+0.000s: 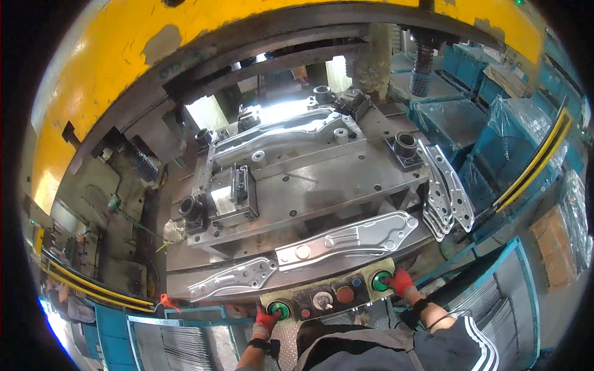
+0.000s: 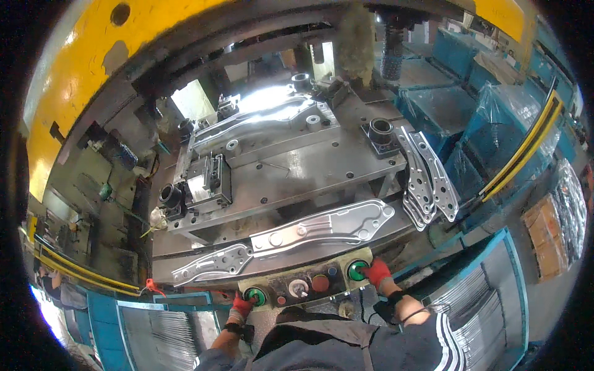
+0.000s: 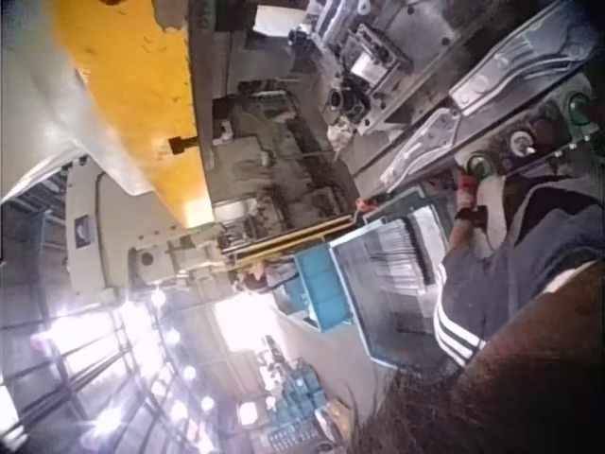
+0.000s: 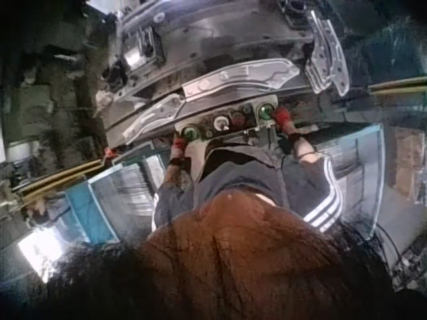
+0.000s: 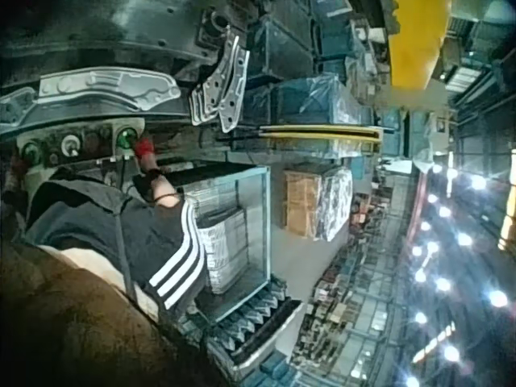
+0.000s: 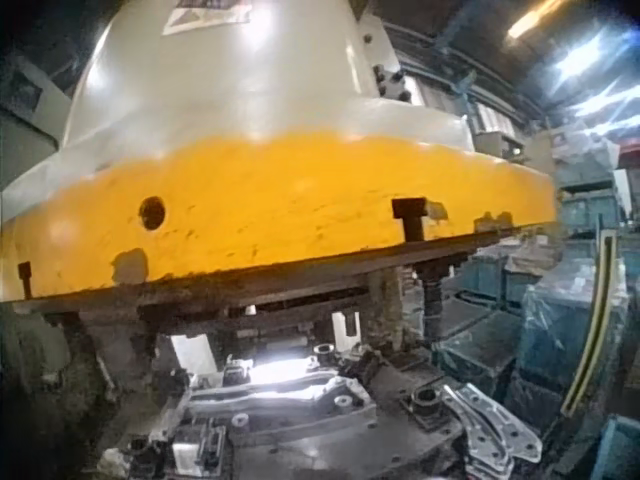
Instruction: Operate a hydraulic press to stamp metal parts and stack finished parts into a bin.
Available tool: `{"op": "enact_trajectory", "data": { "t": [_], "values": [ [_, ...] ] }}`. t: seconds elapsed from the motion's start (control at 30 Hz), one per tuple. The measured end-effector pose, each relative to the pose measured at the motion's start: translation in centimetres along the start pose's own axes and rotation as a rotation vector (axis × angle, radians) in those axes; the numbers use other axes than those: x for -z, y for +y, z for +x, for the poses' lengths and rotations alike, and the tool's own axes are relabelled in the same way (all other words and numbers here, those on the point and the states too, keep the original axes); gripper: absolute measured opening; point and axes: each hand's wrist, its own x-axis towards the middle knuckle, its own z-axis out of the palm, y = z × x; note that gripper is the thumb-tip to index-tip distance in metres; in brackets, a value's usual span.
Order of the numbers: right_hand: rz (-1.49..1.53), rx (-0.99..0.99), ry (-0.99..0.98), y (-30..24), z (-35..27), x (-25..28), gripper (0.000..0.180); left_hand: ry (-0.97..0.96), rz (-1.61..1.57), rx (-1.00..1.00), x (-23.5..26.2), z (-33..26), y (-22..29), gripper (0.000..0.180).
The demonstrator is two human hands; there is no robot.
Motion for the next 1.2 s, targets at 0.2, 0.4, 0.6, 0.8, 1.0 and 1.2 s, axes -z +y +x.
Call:
{"op": "enact_trajectory", "data": {
  "t": [0.2,0.4,0.6,0.8,1.0,1.2],
  "values": [
    [-0.169,0.056,0.082,0.5,0.1,0.6,0.054,-0.056,-0.068,0.014,-1.0,-2.1,5.4,0.084],
    [-0.207,-0.088,-0.091,-1.7,0.0,2.4,0.062,-0.072,-0.109,-0.011,-1.7,-0.2,2.4,0.084],
    [-0.222,-0.059,-0.051,-1.5,0.0,1.8,0.061,0.045,0.082,0.023,-1.2,0.2,0.0,0.088],
    [-0.146,-0.091,-0.023,-0.2,0.3,1.4,0.063,-0.069,-0.145,0.036,-1.5,-0.3,1.7,0.093],
    [-0.374,0.011,-0.043,0.4,0.2,2.2,0.057,-0.023,-0.006,-0.011,-2.0,1.2,0.5,0.093],
    [-0.542,0.568,0.022,-15.8,-3.7,7.3,0.052,-0.065,0.013,-0.079,-1.0,0.1,0.5,0.072]
  ]
}}
